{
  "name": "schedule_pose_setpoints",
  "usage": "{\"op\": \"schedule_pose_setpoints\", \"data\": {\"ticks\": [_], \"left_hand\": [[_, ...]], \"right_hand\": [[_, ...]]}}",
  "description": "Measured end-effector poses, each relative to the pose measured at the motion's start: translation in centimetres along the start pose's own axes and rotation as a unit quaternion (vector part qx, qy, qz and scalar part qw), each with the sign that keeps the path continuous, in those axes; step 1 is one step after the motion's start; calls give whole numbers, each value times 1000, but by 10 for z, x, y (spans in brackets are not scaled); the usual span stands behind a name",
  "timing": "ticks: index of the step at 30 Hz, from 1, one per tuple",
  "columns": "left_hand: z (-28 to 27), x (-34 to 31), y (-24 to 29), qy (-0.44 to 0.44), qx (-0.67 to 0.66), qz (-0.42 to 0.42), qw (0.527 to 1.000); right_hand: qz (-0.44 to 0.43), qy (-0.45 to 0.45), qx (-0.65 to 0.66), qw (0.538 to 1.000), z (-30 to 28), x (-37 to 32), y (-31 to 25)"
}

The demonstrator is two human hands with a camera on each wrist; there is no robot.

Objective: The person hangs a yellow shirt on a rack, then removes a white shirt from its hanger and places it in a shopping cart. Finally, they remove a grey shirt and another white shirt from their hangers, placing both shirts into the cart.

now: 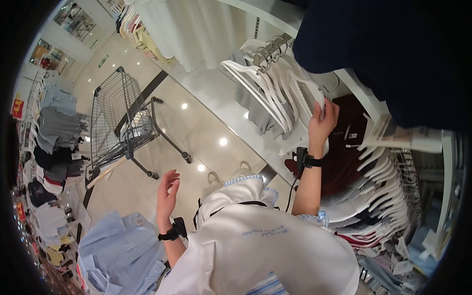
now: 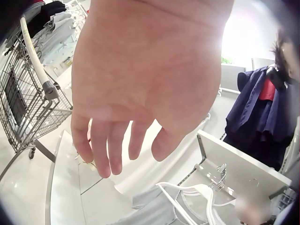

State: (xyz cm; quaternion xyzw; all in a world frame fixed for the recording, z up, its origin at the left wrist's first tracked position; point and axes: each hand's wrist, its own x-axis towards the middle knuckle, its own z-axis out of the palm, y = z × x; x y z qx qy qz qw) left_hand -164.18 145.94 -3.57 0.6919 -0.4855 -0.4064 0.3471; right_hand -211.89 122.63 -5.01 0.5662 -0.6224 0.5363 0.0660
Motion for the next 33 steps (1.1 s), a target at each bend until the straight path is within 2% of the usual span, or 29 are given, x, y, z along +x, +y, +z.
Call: {"op": "schedule_pose_setpoints", "data": {"ticks": [8, 10, 14, 16, 17, 19, 23, 27, 30, 33], "left_hand": [[-52, -22, -77, 5, -49, -56, 997], [-60, -22, -88, -5, -61, -65, 996], [-79, -8, -97, -26, -65, -41, 997], [-87, 0, -103, -31, -64, -26, 997], [-91, 5, -107, -33, -64, -26, 997], [-98, 12, -115, -37, -53, -28, 998], [-108, 16, -113, -2, -37, -37, 999], [-99, 16, -103, 41, -26, -62, 997], [-78, 23, -88, 71, -38, -90, 993], [-46, 27, -62, 58, -40, -107, 992]], "right_hand": [[13, 13, -47, 999, -21, -29, -43], [54, 12, -29, 998, -27, -33, -54], [10, 31, -28, 999, -16, -17, -41], [8, 3, -3, 1000, -6, -2, -35], [9, -3, -57, 998, -1, 4, -33], [-4, -13, -60, 998, 10, 16, -32], [-30, -24, -57, 998, 37, 40, -29], [-5, -34, -43, 998, 73, 67, -19], [-17, -56, -12, 998, 99, 87, -13], [-26, -79, -29, 996, 118, 101, -6]]}}
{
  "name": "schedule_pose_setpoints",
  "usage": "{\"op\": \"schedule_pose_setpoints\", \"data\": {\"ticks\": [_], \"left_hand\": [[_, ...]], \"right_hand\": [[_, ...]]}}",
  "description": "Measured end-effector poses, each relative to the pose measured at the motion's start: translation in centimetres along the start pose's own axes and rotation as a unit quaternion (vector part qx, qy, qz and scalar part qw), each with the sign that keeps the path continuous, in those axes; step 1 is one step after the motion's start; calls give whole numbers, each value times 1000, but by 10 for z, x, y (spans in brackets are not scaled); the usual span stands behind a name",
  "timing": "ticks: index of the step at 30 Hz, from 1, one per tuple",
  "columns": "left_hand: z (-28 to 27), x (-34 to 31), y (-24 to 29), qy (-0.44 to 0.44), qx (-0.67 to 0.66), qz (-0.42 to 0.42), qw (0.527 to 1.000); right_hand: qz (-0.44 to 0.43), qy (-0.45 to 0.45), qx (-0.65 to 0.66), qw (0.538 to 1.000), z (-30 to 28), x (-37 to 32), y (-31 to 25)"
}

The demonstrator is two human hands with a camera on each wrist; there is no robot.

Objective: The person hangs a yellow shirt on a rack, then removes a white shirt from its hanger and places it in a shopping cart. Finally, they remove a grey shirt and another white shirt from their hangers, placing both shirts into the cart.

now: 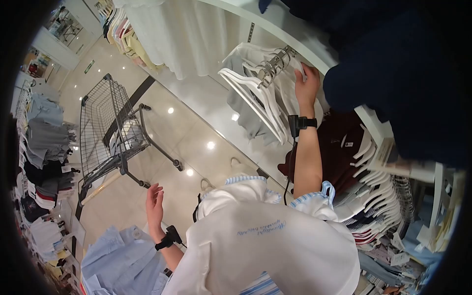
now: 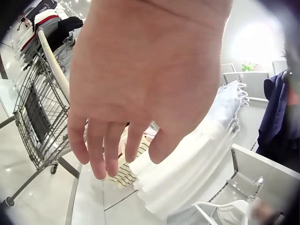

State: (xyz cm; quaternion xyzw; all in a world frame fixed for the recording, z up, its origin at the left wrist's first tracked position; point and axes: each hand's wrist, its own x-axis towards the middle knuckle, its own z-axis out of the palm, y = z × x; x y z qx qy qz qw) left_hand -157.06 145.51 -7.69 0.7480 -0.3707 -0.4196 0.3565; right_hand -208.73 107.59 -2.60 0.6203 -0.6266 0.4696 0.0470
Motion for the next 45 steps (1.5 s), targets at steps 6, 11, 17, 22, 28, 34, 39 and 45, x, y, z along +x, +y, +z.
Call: {"op": "schedule_pose_setpoints", "data": {"ticks": [6, 11, 17, 22, 28, 34, 39, 45], "left_hand": [[52, -14, 27, 5, -51, -8, 999], [80, -29, 21, 25, -35, -45, 998], [93, -30, 34, 30, -21, -31, 999], [94, -29, 31, 41, -27, -28, 998], [96, -29, 38, 35, -21, -35, 999], [95, -30, 40, 19, -6, -31, 999], [95, -39, 41, 29, -1, -47, 998], [101, -49, 35, 54, -13, -44, 997]], "right_hand": [[10, -15, 63, 998, 25, 8, 37], [65, -109, 92, 988, 19, 0, 32], [5, -103, 70, 992, 28, -9, 34], [-31, -34, 82, 996, 15, 0, 7], [-35, -59, 73, 995, 2, -4, -17], [-23, -75, 66, 995, 14, -6, 0], [-6, -117, 65, 991, 17, -5, 3], [6, -117, 92, 989, 34, -5, 17]]}}
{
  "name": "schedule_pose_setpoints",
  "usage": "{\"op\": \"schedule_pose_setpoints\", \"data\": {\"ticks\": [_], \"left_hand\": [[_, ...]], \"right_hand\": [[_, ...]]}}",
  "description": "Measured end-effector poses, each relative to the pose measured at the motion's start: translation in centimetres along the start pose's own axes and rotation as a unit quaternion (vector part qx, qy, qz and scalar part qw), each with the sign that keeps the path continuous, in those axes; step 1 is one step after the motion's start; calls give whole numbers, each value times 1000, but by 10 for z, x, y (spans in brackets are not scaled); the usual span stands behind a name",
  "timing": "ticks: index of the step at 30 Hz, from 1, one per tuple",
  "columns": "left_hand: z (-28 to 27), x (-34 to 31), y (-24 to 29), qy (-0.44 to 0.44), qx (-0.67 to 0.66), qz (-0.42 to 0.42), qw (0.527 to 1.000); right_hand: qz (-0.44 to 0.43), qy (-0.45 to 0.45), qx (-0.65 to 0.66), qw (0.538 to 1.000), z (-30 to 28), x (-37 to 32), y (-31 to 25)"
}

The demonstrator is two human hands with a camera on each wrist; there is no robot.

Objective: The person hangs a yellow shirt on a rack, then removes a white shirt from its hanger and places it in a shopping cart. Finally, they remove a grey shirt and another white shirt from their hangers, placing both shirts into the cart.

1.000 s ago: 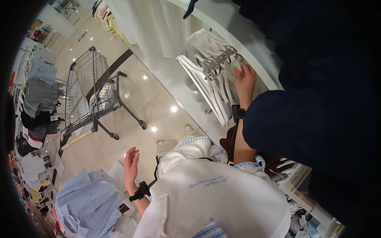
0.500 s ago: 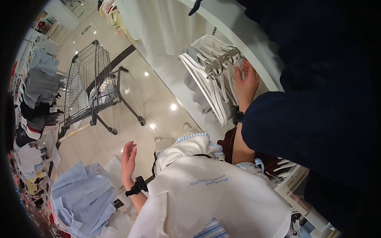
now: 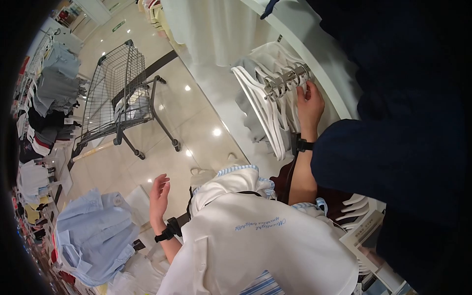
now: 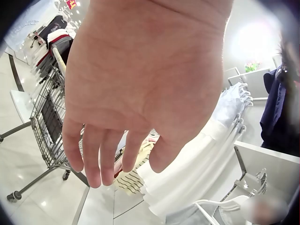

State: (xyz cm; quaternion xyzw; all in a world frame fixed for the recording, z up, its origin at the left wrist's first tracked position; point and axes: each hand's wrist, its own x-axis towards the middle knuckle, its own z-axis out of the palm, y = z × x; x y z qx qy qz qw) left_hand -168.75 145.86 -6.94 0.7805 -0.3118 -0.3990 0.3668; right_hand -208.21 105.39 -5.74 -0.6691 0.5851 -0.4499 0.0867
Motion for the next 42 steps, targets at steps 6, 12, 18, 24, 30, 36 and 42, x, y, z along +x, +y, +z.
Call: {"op": "schedule_pose_setpoints", "data": {"ticks": [6, 12, 18, 24, 30, 36, 42], "left_hand": [[1, -1, -1, -11, 0, -2, 1000], [-9, 14, 2, -59, 19, 15, 998], [-33, 55, 16, -138, 64, 66, 986], [-68, 95, 23, -222, 84, 152, 960], [-88, 129, -2, -293, 100, 195, 931], [-82, 147, -8, -414, 122, 227, 873], [-69, 126, 33, -447, 64, 306, 838]], "right_hand": [[58, 38, 86, 994, -5, -8, -9], [134, 70, 43, 988, -35, -36, -28], [-3, 168, -166, 972, -68, -93, -13], [127, 207, -93, 966, -101, -170, -99], [198, 228, -176, 937, -118, -247, -175], [190, 255, -239, 917, -157, -320, -240], [205, 236, -188, 931, -225, -423, -272]]}}
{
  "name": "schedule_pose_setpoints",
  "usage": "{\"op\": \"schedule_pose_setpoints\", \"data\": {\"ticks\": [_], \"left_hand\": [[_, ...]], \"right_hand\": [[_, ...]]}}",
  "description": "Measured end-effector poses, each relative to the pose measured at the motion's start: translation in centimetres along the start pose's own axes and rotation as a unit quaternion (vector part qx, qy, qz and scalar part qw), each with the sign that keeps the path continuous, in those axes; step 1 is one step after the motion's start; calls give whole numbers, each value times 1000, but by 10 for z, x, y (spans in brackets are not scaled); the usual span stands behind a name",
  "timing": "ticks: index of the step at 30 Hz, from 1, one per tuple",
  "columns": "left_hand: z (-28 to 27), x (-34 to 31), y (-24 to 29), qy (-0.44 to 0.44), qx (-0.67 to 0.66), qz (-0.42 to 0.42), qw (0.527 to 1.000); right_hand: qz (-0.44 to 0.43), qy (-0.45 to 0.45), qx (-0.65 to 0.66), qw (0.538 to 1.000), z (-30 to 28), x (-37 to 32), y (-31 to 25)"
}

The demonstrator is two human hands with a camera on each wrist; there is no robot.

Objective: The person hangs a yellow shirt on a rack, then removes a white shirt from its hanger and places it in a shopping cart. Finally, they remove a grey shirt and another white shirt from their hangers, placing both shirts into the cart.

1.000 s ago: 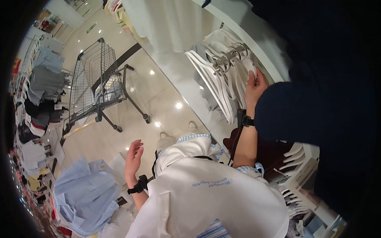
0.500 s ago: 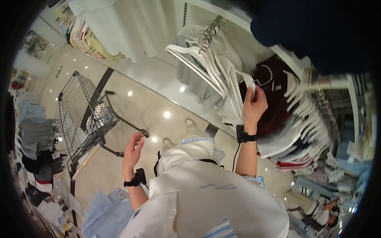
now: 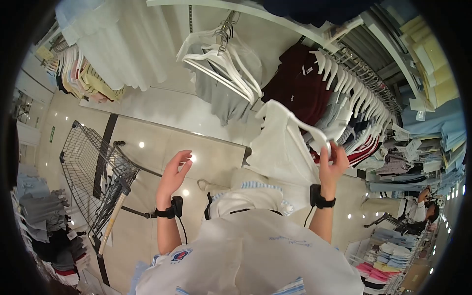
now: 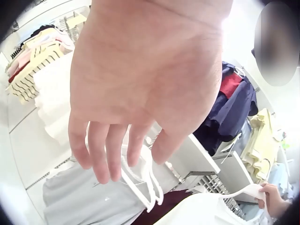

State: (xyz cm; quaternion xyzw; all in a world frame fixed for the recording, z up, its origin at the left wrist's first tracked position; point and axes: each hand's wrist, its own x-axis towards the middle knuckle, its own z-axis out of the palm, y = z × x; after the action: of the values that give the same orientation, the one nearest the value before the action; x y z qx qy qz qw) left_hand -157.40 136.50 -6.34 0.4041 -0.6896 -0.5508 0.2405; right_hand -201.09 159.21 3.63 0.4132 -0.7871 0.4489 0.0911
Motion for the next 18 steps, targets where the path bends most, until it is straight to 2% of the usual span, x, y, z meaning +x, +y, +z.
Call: {"op": "schedule_pose_setpoints", "data": {"ticks": [1, 3, 4, 7, 9, 10, 12, 14, 16, 18], "left_hand": [[5, 2, 7, 7, 3, 4, 1000], [16, 2, 23, 29, -37, 67, 997], [24, 0, 33, 37, -31, 68, 996], [56, -15, 75, 78, -24, 145, 986], [84, -25, 93, 77, -17, 174, 982], [99, -30, 99, 71, -18, 202, 977], [128, -44, 100, 63, -13, 198, 978], [154, -60, 101, -24, 31, 136, 990], [181, -85, 111, 23, 46, 123, 991], [198, -115, 111, 31, 160, 75, 984]], "right_hand": [[-5, 2, 6, 1000, -8, -7, -4], [-67, -20, 107, 992, -22, -14, -19], [-53, -83, 107, 989, -32, -13, -33], [-71, -118, 120, 983, -42, -11, -44], [-153, -168, 139, 964, -52, -7, -40], [-153, -169, 147, 962, -59, -6, -36], [-165, -210, 194, 944, -76, -2, -22], [-159, -221, 248, 930, -89, 0, 1], [-98, -236, 281, 925, -99, 1, 36], [-74, -283, 326, 899, -101, -1, 71]]}}
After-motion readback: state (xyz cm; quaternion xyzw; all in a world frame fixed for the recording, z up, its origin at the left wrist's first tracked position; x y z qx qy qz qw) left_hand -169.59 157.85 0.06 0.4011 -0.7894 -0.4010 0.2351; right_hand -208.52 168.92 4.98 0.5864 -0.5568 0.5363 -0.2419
